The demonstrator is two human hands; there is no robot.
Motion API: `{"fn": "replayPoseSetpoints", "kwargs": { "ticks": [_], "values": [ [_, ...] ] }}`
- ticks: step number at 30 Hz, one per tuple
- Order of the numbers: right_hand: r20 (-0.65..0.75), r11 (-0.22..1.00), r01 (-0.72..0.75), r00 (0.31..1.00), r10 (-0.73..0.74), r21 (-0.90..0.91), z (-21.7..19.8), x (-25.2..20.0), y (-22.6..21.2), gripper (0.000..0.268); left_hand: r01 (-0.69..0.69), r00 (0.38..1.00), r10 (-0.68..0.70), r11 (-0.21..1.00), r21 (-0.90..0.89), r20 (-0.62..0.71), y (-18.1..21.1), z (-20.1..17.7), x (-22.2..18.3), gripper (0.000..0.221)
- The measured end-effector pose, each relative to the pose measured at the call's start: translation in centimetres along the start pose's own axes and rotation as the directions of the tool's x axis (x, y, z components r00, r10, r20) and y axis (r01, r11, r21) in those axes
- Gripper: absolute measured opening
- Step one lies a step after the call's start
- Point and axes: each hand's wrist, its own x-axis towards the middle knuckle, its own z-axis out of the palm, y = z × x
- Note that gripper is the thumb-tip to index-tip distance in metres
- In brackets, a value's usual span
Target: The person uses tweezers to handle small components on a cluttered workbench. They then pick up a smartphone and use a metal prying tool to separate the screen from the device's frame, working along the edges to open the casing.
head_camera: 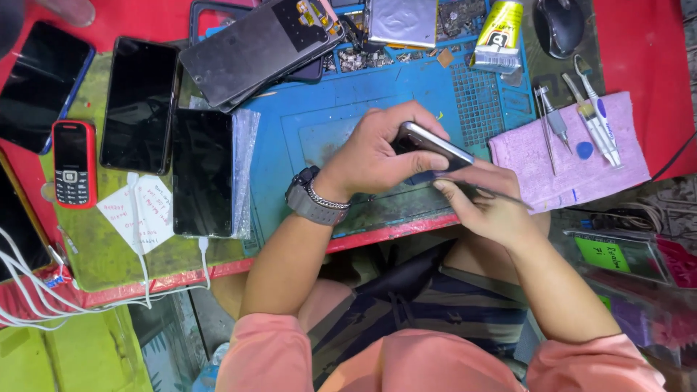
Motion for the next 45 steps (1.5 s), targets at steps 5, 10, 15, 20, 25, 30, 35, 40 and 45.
{"fn": "replayPoseSetpoints", "kwargs": {
  "ticks": [5, 10, 15, 20, 25, 30, 35, 40, 45],
  "values": [
    [-0.029, 0.989, 0.021, 0.999, -0.025, -0.145, 0.6, -2.1, 1.5, 0.005, -0.018, 1.000, 0.019, 0.999, 0.029, -0.006, 0.0, 0.7, 0.1, 0.023],
    [-0.089, 0.988, 0.055, 0.994, -0.069, -0.147, 2.0, -2.9, 2.6, 0.007, -0.034, 0.999, 0.034, 0.997, 0.063, -0.006, 0.5, 0.8, 0.2, 0.023],
    [-0.065, 0.980, 0.080, 0.994, -0.093, -0.181, 3.3, -3.5, 3.8, 0.006, -0.063, 0.998, 0.062, 0.990, 0.127, 0.016, 1.2, 0.4, 0.5, 0.024],
    [-0.046, 0.968, 0.078, 0.995, -0.091, -0.238, 3.6, -4.8, 6.1, 0.006, -0.037, 0.999, 0.036, 0.997, 0.074, 0.012, 0.7, 0.6, 0.7, 0.023],
    [-0.023, 0.966, 0.079, 0.996, -0.087, -0.247, 3.5, -3.8, 4.9, 0.008, -0.023, 1.000, 0.023, 0.997, 0.070, 0.013, 0.2, 0.6, 0.3, 0.022],
    [0.030, 0.997, 0.012, 0.999, -0.014, 0.080, 1.5, -0.3, 2.0, 0.007, -0.038, 0.968, 0.032, 0.999, -0.019, -0.249, -1.3, -2.4, 0.4, 0.029],
    [0.049, 0.847, -0.324, 0.941, 0.335, 0.422, -1.2, 0.4, 4.4, 0.008, -0.115, 0.919, 0.081, 0.991, -0.066, -0.385, -2.2, -4.4, 0.8, 0.033],
    [0.035, 0.891, -0.348, 0.935, 0.353, 0.291, -4.4, 2.0, 6.0, 0.016, 0.084, 0.976, 0.017, 0.888, 0.452, -0.216, 0.8, -5.6, 0.9, 0.038],
    [0.082, 0.922, -0.351, 0.936, 0.342, 0.162, -3.7, 2.5, 5.0, 0.014, -0.237, 0.971, 0.019, 0.237, 0.942, 0.239, -0.1, -3.0, 0.6, 0.042]
  ]
}}
